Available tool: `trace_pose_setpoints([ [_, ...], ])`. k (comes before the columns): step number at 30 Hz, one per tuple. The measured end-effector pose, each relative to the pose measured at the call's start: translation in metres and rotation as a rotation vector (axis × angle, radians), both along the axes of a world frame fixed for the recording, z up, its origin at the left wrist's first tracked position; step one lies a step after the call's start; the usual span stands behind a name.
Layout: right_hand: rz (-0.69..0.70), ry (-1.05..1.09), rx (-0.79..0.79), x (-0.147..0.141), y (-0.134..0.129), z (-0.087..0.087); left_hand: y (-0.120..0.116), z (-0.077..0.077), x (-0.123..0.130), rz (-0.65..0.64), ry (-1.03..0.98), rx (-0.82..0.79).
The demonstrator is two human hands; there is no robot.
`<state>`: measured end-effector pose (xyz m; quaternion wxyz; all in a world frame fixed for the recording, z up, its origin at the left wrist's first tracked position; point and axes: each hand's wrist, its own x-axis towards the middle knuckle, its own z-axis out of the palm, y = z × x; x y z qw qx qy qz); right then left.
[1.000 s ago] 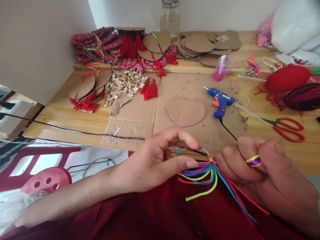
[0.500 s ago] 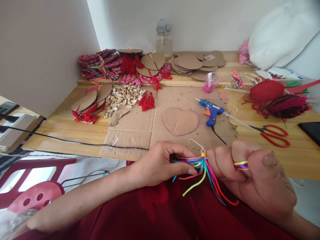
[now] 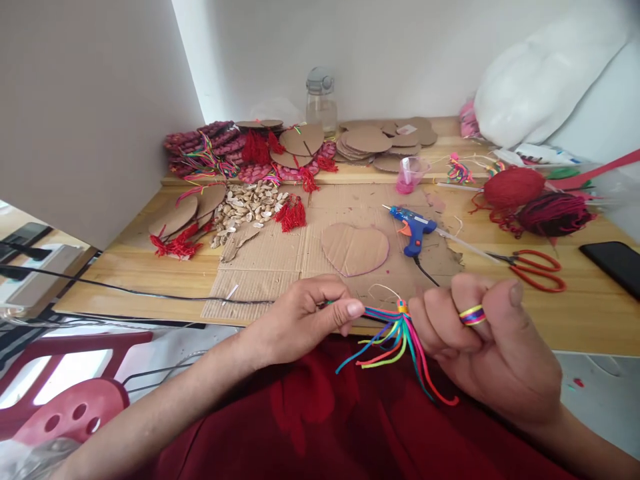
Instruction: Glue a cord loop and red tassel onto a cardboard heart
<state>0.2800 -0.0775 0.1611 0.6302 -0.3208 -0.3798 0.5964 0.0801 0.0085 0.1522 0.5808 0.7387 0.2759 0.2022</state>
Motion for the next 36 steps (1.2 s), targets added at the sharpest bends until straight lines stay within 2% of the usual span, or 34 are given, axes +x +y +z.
trace_pose_setpoints([
  [4,0.041,0.045,0.003,-0.002,-0.003,-0.007,-0.012,-0.001,0.012,0.161,-0.332,-0.356],
  [5,0.059,0.05,0.006,-0.002,-0.004,-0.009,-0.016,-0.002,0.015,0.14,-0.408,-0.474],
  [8,0.12,0.065,0.012,-0.003,-0.007,-0.012,-0.026,-0.002,0.024,-0.039,-0.571,-0.778],
  [11,0.222,0.136,-0.01,-0.002,-0.013,-0.011,-0.035,-0.001,0.024,-0.132,-0.647,-0.919],
  [14,0.447,0.203,-0.087,0.001,-0.022,-0.008,-0.044,0.004,0.016,-0.223,-0.636,-0.895],
  [16,0.615,0.125,-0.181,0.003,-0.029,-0.007,-0.052,0.01,0.008,-0.289,-0.536,-0.85],
  [18,0.716,-0.015,-0.27,0.006,-0.038,-0.006,-0.062,0.015,0.0,-0.277,-0.428,-0.805],
  [21,0.742,-0.129,-0.339,0.007,-0.047,-0.006,-0.075,0.018,-0.009,-0.151,-0.42,-0.805],
  [24,0.712,-0.09,-0.282,0.004,-0.048,-0.007,-0.08,0.017,-0.015,-0.089,-0.454,-0.807],
  [28,0.719,-0.034,-0.232,0.001,-0.041,-0.007,-0.074,0.019,-0.019,-0.099,-0.378,-0.79],
  [36,0.595,0.063,-0.337,-0.004,-0.033,-0.018,-0.052,0.022,-0.028,-0.124,-0.21,-0.785],
])
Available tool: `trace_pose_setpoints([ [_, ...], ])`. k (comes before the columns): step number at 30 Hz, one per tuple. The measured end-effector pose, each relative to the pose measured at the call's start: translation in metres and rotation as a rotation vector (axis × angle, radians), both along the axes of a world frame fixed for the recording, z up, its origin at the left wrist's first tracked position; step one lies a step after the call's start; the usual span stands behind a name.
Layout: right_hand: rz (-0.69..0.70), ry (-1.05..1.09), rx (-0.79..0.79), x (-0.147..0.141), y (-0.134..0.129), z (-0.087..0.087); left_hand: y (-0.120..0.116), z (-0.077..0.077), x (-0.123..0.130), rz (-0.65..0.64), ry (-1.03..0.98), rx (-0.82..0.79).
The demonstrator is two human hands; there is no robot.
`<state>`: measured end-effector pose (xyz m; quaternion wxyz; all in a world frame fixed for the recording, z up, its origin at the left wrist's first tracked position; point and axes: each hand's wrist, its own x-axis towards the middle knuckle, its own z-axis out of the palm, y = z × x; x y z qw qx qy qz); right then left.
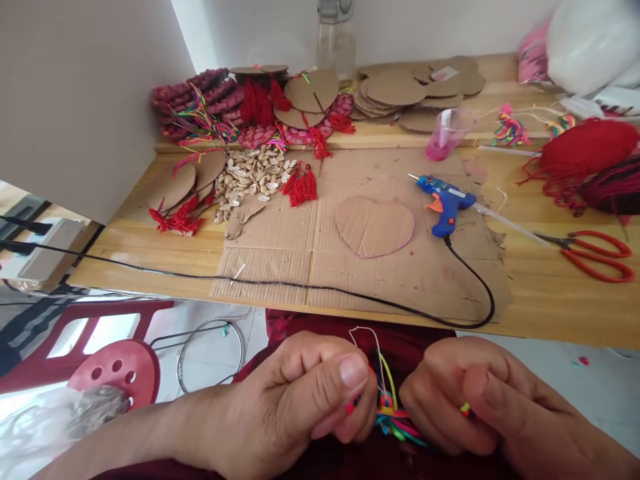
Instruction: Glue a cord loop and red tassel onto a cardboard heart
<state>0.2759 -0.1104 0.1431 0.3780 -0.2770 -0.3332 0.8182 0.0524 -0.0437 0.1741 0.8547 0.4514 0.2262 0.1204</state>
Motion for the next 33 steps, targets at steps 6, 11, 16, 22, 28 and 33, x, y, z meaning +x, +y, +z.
trace_pose_setpoints([
  [6,-0.042,-0.03,0.026,0.003,0.024,0.002,0.019,-0.016,0.011,0.11,-0.11,-0.039],
  [11,-0.129,-0.268,0.38,0.009,0.046,0.016,0.05,-0.022,0.035,0.399,-0.255,-0.099],
  [16,-0.183,-0.324,0.63,0.018,0.051,0.013,0.071,-0.021,0.042,0.547,-0.368,-0.312],
  [22,-0.439,-0.858,0.511,0.029,0.058,0.005,0.075,-0.022,0.045,0.581,-0.375,-0.331],
  [28,-0.432,-0.824,0.437,0.007,0.077,-0.002,0.074,-0.03,0.06,0.476,-0.347,-0.293],
  [33,-0.606,-0.507,0.291,0.004,0.086,-0.01,0.083,-0.042,0.054,0.632,-0.157,-0.004],
])
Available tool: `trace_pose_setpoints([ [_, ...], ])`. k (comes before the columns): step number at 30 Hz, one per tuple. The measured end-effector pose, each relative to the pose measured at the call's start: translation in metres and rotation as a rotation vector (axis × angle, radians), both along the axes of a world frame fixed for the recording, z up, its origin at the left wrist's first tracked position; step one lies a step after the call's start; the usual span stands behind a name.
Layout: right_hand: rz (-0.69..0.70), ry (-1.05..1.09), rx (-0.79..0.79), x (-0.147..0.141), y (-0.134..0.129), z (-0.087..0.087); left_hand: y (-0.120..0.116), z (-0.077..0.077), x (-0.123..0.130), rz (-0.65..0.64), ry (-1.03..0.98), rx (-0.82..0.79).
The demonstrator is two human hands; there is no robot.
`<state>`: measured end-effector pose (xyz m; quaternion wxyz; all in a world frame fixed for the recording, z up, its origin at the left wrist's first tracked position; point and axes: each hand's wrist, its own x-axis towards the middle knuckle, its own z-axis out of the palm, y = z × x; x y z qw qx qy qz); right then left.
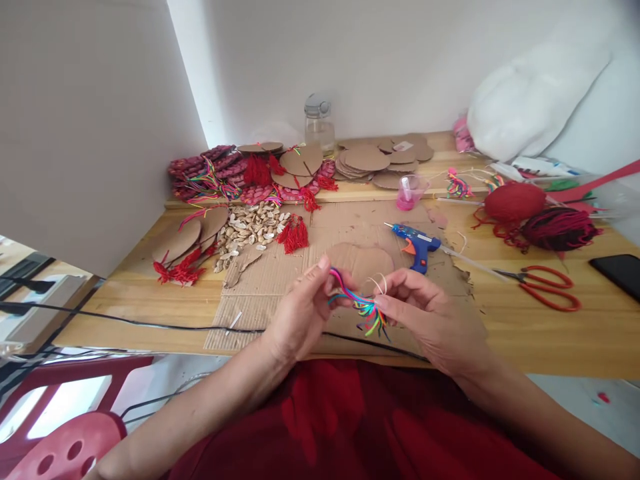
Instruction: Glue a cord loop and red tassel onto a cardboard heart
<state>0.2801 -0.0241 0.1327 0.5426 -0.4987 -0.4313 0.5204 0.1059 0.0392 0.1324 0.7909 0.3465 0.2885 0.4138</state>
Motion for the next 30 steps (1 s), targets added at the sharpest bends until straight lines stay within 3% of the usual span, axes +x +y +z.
trace_pose_setpoints([
  [3,-0.031,0.062,-0.043,0.003,0.002,-0.004,0.002,-0.003,-0.01,0.339,0.299,0.36],
  [5,-0.036,0.095,-0.057,0.002,0.004,-0.007,-0.001,-0.002,-0.012,0.422,0.425,0.587],
  [7,-0.038,0.125,-0.053,0.0,0.006,-0.009,-0.007,-0.002,-0.01,0.296,0.509,0.719],
  [9,-0.023,0.145,-0.044,-0.004,0.008,-0.008,-0.011,-0.003,-0.005,0.11,0.566,0.753],
  [12,-0.013,0.145,-0.043,-0.007,0.01,-0.004,-0.012,-0.007,0.003,-0.006,0.562,0.667],
  [19,-0.026,0.048,-0.09,0.0,0.015,0.008,-0.005,-0.013,-0.001,-0.213,0.339,0.229],
  [30,0.016,-0.097,-0.053,-0.002,0.028,0.014,-0.004,-0.016,-0.004,-0.27,0.181,0.015],
])
